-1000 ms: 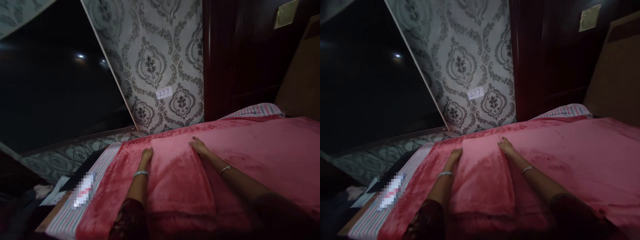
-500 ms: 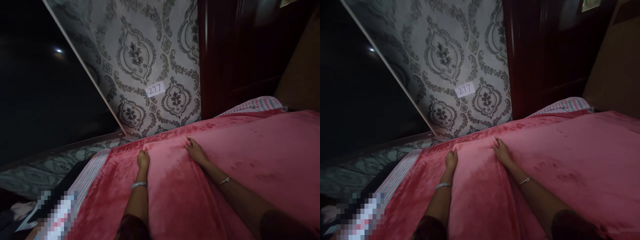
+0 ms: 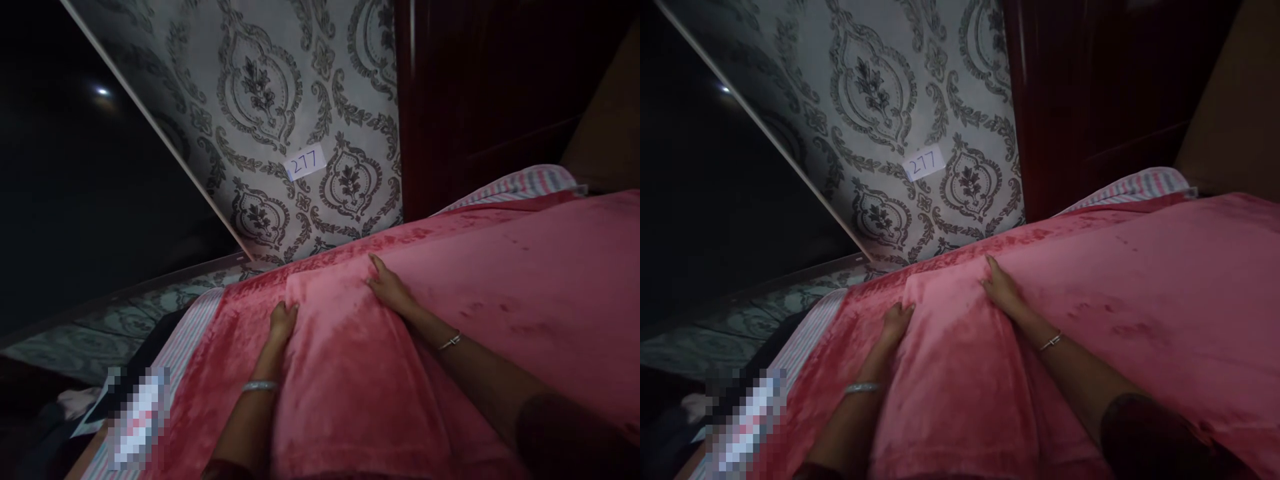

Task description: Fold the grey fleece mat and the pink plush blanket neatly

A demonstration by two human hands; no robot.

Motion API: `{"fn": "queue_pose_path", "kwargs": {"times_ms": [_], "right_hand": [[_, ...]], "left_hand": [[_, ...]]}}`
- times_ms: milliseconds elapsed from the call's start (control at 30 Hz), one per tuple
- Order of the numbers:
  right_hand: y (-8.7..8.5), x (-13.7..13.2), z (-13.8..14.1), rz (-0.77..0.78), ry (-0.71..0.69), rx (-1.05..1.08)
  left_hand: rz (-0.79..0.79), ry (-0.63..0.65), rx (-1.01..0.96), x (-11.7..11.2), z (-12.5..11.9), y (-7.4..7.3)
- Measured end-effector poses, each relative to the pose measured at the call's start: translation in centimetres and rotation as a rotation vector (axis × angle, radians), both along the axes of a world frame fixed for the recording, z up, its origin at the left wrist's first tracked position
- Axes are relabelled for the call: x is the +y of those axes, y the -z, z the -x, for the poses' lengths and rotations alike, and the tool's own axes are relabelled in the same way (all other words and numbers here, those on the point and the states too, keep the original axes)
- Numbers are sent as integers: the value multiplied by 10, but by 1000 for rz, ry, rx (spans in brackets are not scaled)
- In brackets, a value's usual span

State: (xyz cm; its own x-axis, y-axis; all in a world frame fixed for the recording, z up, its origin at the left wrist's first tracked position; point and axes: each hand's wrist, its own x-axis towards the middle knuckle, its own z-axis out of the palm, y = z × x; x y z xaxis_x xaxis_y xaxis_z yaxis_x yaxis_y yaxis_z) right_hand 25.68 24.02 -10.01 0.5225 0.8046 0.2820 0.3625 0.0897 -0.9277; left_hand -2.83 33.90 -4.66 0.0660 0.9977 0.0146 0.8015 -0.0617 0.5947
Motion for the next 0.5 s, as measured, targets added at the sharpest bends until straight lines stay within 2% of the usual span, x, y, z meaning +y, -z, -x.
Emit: {"fn": "queue_pose_path", "kwargs": {"times_ms": [133, 267, 400, 500], "right_hand": [[2, 1, -1, -44, 49, -18], [-9, -7, -2, 77, 104, 63], [-20, -37, 1, 168, 65, 119], [-15, -71, 13, 67, -67, 89]], "left_hand": [[-46, -35, 47, -16, -9, 5], [-18, -31, -25, -20, -6, -4], [77, 23, -185, -36, 18, -14], [133, 44, -310, -61, 40, -7]]}}
